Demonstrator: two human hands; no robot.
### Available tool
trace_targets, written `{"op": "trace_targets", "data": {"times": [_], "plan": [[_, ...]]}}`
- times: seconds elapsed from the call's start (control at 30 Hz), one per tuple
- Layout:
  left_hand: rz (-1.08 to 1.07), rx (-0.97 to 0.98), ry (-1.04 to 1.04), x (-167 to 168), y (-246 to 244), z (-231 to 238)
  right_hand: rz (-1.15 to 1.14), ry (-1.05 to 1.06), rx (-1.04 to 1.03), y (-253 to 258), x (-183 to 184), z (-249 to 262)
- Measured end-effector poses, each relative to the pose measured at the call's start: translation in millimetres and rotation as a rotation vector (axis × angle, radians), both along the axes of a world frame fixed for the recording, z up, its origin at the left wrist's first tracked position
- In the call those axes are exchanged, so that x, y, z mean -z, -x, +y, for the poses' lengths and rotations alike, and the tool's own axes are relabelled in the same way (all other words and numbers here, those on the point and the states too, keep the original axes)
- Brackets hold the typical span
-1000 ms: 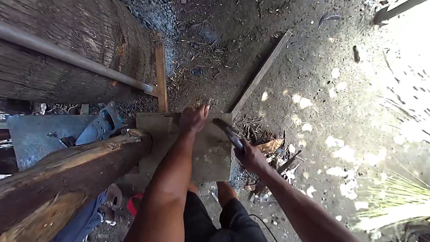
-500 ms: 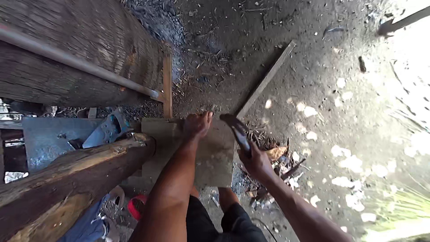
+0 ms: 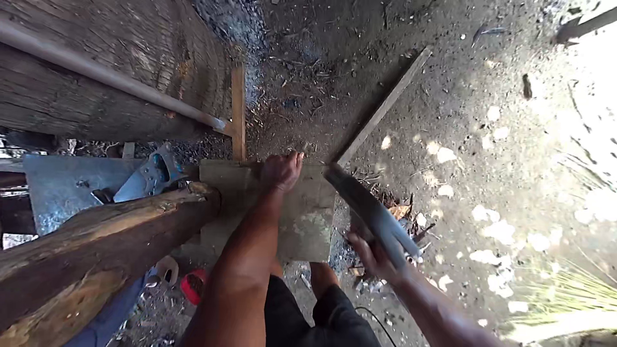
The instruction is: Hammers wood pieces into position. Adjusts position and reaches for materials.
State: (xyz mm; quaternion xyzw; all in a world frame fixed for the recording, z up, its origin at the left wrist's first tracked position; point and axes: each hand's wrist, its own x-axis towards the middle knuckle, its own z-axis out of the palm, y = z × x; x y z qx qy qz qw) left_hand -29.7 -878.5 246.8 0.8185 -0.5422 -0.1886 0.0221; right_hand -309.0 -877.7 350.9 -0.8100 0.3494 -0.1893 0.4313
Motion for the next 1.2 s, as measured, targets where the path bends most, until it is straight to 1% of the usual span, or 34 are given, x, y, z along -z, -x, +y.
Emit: {"op": "trace_targets", "data": {"times": [0.03, 0.07, 0.1, 0.13, 0.17, 0.2, 0.23, 0.27, 0.3, 0.33, 0.37, 0.4, 0.43, 0.47, 0.5, 0.53, 0.57, 0.6, 0.63, 0.67, 0.7, 0.77, 0.8, 0.83, 0.87, 0.9, 0.93, 0.97, 1.0, 1.03, 1.07, 1.1, 1.13, 1.2], "plan": [[-0.030, 0.007, 0.023, 6.2, 0.5, 2.2, -0.104, 0.004, -0.029, 7.9, -0.8, 6.0], [-0.046, 0.016, 0.034, 10.8, -0.2, 2.4, -0.131, 0.029, -0.055, 14.4, 7.2, 8.2], [-0.050, 0.022, 0.030, 13.1, -1.2, 1.5, -0.056, 0.047, -0.072, 20.6, 22.4, 7.5], [-0.040, 0.024, 0.002, 13.0, -0.4, 1.6, 0.143, 0.039, -0.074, 24.3, 39.1, 4.3], [-0.023, 0.022, -0.025, 12.0, 1.7, 2.4, 0.431, -0.061, -0.074, 19.6, 50.3, -3.6], [-0.008, 0.012, -0.044, 9.6, 4.3, 3.2, 0.677, -0.221, -0.076, 10.0, 58.1, -16.6], [0.002, 0.002, -0.070, 5.3, 4.3, 1.9, 0.787, -0.286, -0.063, -1.0, 60.0, -28.8], [0.009, -0.009, -0.098, 1.3, 0.3, -2.3, 0.762, -0.266, -0.032, -11.5, 54.4, -37.9], [0.032, -0.027, -0.126, -1.1, -2.5, -6.1, 0.646, -0.177, 0.011, -14.3, 42.9, -37.2], [0.072, -0.036, -0.145, -3.3, 2.7, -1.5, 0.489, -0.075, 0.053, -6.1, 27.4, -23.9], [0.068, -0.032, -0.117, -2.9, 8.3, 3.1, 0.323, 0.015, 0.073, 2.3, 14.8, -12.8], [0.039, -0.028, -0.080, -1.6, 6.6, 0.4, 0.157, 0.065, 0.059, 8.1, 8.6, -7.1], [0.010, -0.019, -0.056, 1.2, 5.3, -0.1, 0.024, 0.058, 0.030, 15.8, 7.6, 1.7], [-0.016, -0.009, -0.046, 5.1, 4.8, 1.8, -0.042, 0.076, -0.001, 21.5, 13.8, 8.0], [-0.031, -0.004, -0.033, 8.0, 2.7, 1.2, -0.002, 0.113, -0.040, 25.0, 26.0, 8.5], [-0.032, -0.003, -0.031, 9.4, 2.1, 1.3, 0.161, 0.105, -0.075, 28.0, 38.8, 6.2], [-0.021, -0.001, -0.047, 8.8, 4.6, 3.5, 0.437, 0.007, -0.107, 24.6, 45.6, 1.5], [-0.021, -0.002, -0.050, 7.8, 6.7, 5.0, 0.733, -0.168, -0.138, 12.3, 49.6, -10.1], [-0.026, -0.007, -0.047, 6.3, 4.6, 2.9, 0.878, -0.262, -0.135, -4.8, 51.5, -23.4], [-0.033, -0.012, -0.046, 4.9, 0.2, 0.0, 0.884, -0.279, -0.099, -19.9, 45.2, -32.0], [-0.015, -0.020, -0.055, 3.1, -0.9, -0.9, 0.783, -0.233, -0.035, -23.7, 33.6, -30.0], [0.015, -0.020, -0.022, 0.8, 7.5, 5.2, 0.414, -0.025, 0.073, -9.7, 13.4, -10.7], [-0.001, -0.026, -0.001, -0.4, 2.9, 1.7, 0.220, 0.057, 0.074, -5.6, 8.8, -7.0], [-0.016, -0.023, -0.001, -0.9, 2.4, 2.9, 0.081, 0.069, 0.061, 3.0, 5.6, 1.1], [-0.030, -0.020, 0.006, 0.9, 3.8, 5.0, 0.009, 0.050, 0.035, 12.1, 8.1, 7.1], [-0.042, -0.023, 0.014, 4.3, 2.8, 3.5, 0.023, 0.056, 0.003, 18.0, 17.2, 7.5], [-0.047, -0.023, 0.016, 7.7, 1.9, 2.7, 0.166, 0.064, -0.036, 21.0, 28.0, 4.1], [-0.041, -0.021, 0.017, 9.6, 2.9, 4.3, 0.411, -0.007, -0.071, 17.9, 34.9, -2.8], [-0.039, -0.019, 0.019, 10.4, 5.4, 6.7, 0.714, -0.200, -0.123, 7.2, 36.9, -16.5], [-0.039, -0.022, 0.014, 9.9, 5.3, 6.2, 0.882, -0.321, -0.137, -7.6, 38.1, -31.8], [-0.029, -0.032, -0.016, 6.7, 1.2, 2.3, 0.905, -0.334, -0.125, -20.8, 33.2, -43.1], [0.005, -0.048, -0.065, 2.6, -2.5, -0.7, 0.823, -0.272, -0.088, -25.3, 23.7, -44.0], [0.055, -0.059, -0.103, -1.1, 0.4, 2.2, 0.678, -0.165, -0.032, -17.3, 12.8, -32.7], [0.027, -0.056, -0.031, 0.1, 1.8, 1.6, 0.284, 0.048, 0.020, -2.9, 1.0, -19.6]]}}
